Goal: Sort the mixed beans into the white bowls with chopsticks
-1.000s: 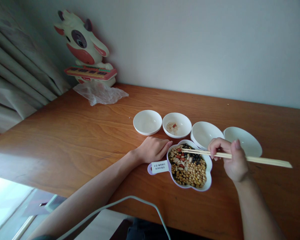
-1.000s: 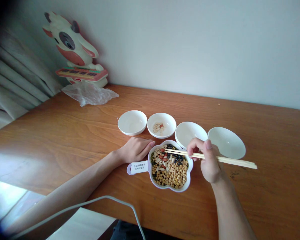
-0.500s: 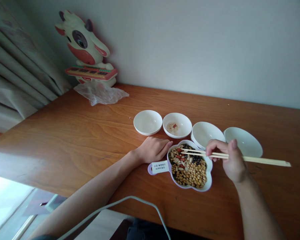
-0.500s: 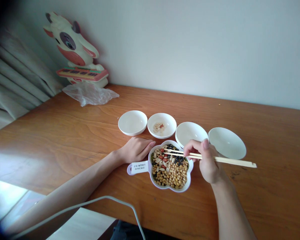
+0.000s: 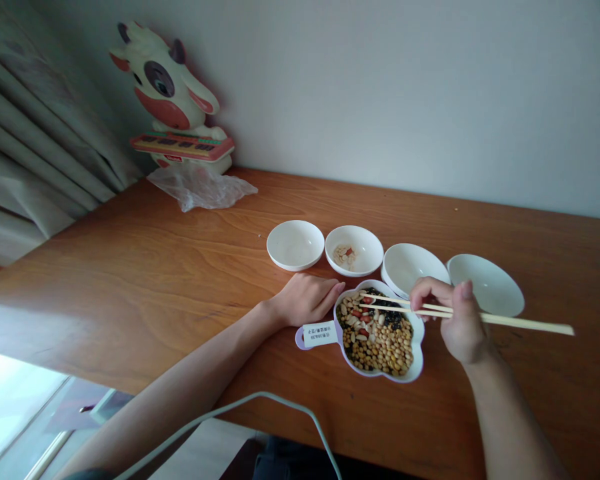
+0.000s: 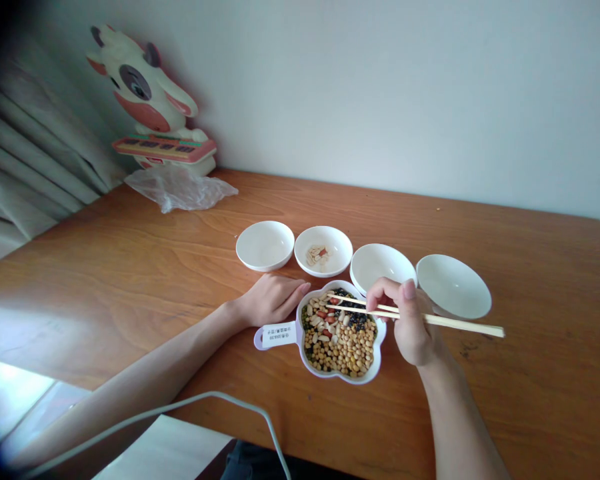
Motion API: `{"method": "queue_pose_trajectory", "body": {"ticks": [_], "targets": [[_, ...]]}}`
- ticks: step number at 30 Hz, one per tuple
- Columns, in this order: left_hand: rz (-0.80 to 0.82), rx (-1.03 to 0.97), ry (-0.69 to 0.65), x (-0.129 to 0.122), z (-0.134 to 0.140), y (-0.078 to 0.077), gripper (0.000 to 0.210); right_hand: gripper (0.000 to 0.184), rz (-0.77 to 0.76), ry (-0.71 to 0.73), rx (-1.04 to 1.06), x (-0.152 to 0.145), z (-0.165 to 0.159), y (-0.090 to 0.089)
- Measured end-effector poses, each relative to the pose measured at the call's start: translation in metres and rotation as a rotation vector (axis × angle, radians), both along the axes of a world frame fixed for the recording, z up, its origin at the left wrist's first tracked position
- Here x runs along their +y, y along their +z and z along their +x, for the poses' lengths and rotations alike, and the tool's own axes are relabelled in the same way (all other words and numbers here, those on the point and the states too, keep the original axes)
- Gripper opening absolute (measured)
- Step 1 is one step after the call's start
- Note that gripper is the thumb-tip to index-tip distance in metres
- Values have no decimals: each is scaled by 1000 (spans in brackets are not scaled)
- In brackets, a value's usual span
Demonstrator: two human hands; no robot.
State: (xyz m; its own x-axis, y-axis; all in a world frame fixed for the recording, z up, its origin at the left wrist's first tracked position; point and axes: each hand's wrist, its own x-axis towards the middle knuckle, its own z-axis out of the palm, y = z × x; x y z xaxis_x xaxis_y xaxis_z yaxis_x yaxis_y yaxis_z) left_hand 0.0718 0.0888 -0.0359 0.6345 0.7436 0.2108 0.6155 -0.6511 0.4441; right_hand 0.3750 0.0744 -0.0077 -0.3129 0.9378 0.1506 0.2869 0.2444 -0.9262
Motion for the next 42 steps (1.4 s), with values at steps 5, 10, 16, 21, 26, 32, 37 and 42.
{"method": "queue_pose_trajectory", "body": {"ticks": [5,10,16,21,26,32,37,42], "targets": [[0,-5,0,0,0,1,46,85,9,-22,49,1,2,4],[-10,-7,0,0,0,2,46,88,16,-27,-28,2,5,0],[1,-7,0,0,0,1,46,87,39,-42,-76,2,7,-3],[-7,-1,1,0,0,1,46,86,58,-42,-82,1,4,1],[-6,-1,3,0,0,1,45,85,62,-53,-73,1,3,1],[-2,-3,-2,0,0,1,46,83,36,-63,-7,0,4,-2],[0,-7,-2,0,0,1,46,81,59,-79,29,0,3,-2],[0,-6,1,-1,1,3,47,83,65,-99,88,-1,1,1]]}}
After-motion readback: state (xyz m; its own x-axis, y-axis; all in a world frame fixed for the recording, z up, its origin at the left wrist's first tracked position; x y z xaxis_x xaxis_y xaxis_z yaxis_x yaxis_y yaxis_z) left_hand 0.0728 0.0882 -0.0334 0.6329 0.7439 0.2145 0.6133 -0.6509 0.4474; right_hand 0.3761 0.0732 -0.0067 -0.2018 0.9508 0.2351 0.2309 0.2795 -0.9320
